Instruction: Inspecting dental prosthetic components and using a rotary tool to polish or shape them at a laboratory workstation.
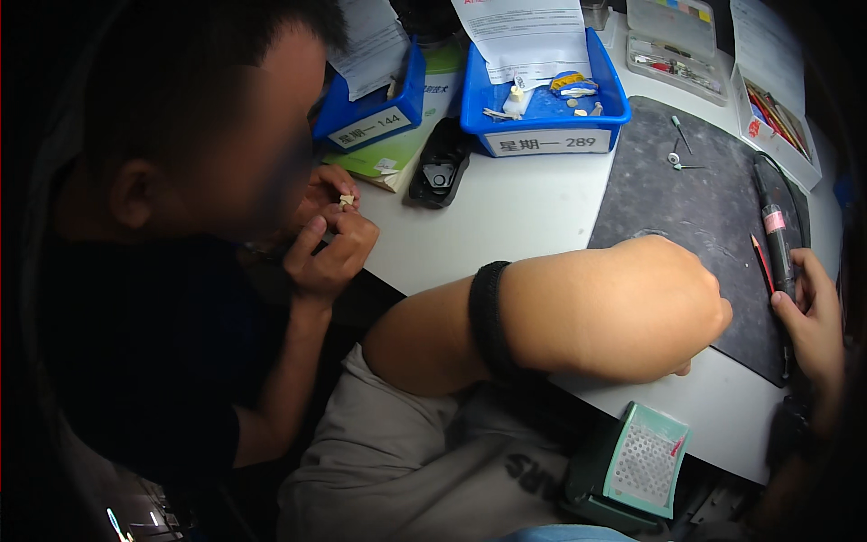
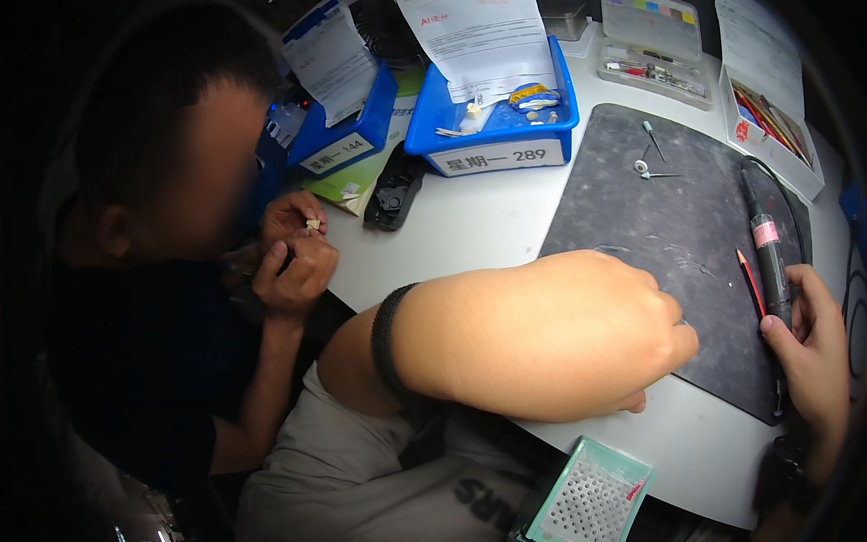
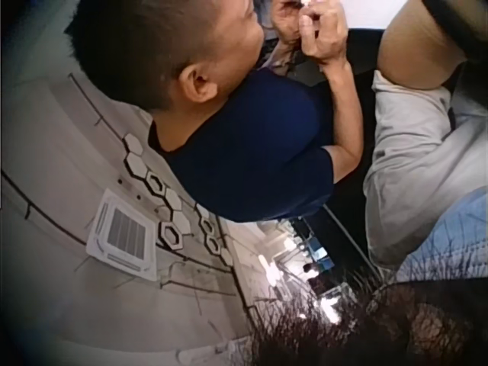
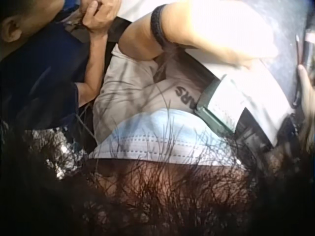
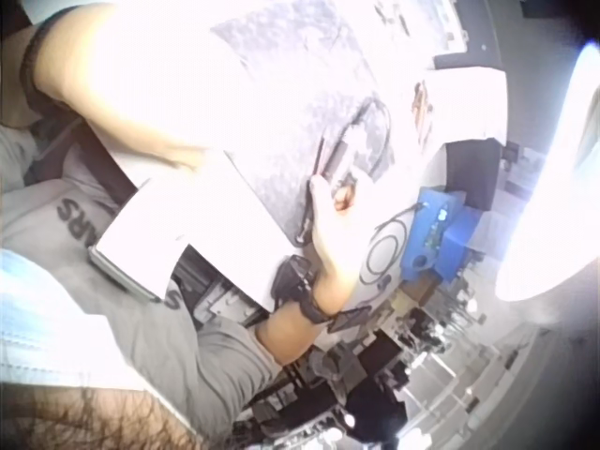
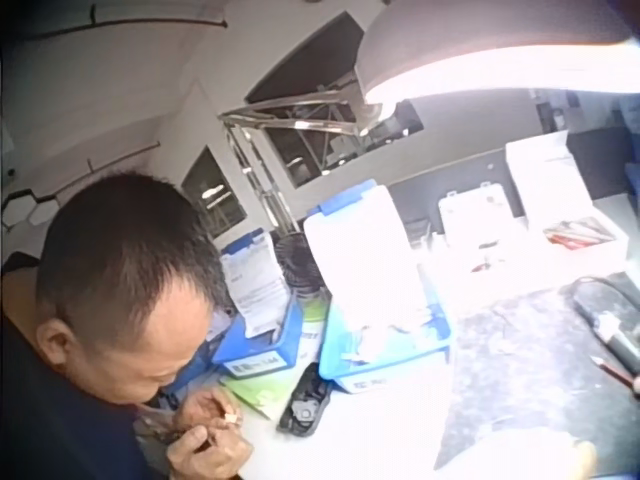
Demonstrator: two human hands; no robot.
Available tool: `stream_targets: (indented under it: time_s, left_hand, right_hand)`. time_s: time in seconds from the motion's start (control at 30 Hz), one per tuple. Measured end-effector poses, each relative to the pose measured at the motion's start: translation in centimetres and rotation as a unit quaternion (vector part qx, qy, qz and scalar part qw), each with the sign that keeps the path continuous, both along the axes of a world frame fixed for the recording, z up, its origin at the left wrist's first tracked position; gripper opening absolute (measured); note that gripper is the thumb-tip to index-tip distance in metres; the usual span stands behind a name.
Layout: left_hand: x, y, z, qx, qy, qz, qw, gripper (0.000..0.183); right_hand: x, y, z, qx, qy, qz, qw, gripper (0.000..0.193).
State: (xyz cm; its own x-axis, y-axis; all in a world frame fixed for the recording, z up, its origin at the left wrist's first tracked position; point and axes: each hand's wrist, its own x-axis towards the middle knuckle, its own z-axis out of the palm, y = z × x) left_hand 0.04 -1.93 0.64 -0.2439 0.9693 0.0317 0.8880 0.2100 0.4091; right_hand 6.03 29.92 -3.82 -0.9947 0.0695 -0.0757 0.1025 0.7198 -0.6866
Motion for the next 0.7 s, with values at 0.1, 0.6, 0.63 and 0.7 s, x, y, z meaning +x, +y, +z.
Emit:
stream_targets:
  time_s: [0.1, 0.6, 0.63, 0.7]
  left_hand:
    - [0.06, 0.0, 0.42, -0.012, -0.012, 0.0, 1.0, 0.025]
    - [0.06, 0.22, 0.03, -0.015, -0.019, 0.002, 1.0, 0.027]
    - [0.08, 0.25, 0.1, -0.017, -0.021, 0.001, 1.0, 0.027]
    - [0.08, 0.08, 0.23, -0.018, -0.02, 0.002, 1.0, 0.026]
  right_hand:
    - [-0.05, -0.66, 0.04, -0.031, 0.041, -0.007, 0.999, 0.036]
    - [-0.13, -0.57, 0.13, 0.0, 0.043, -0.001, 0.999, 0.035]
    - [-0.12, -0.39, 0.27, 0.011, 0.037, 0.0, 0.999, 0.035]
    - [-0.17, -0.41, 0.23, 0.021, 0.032, 0.004, 0.999, 0.034]
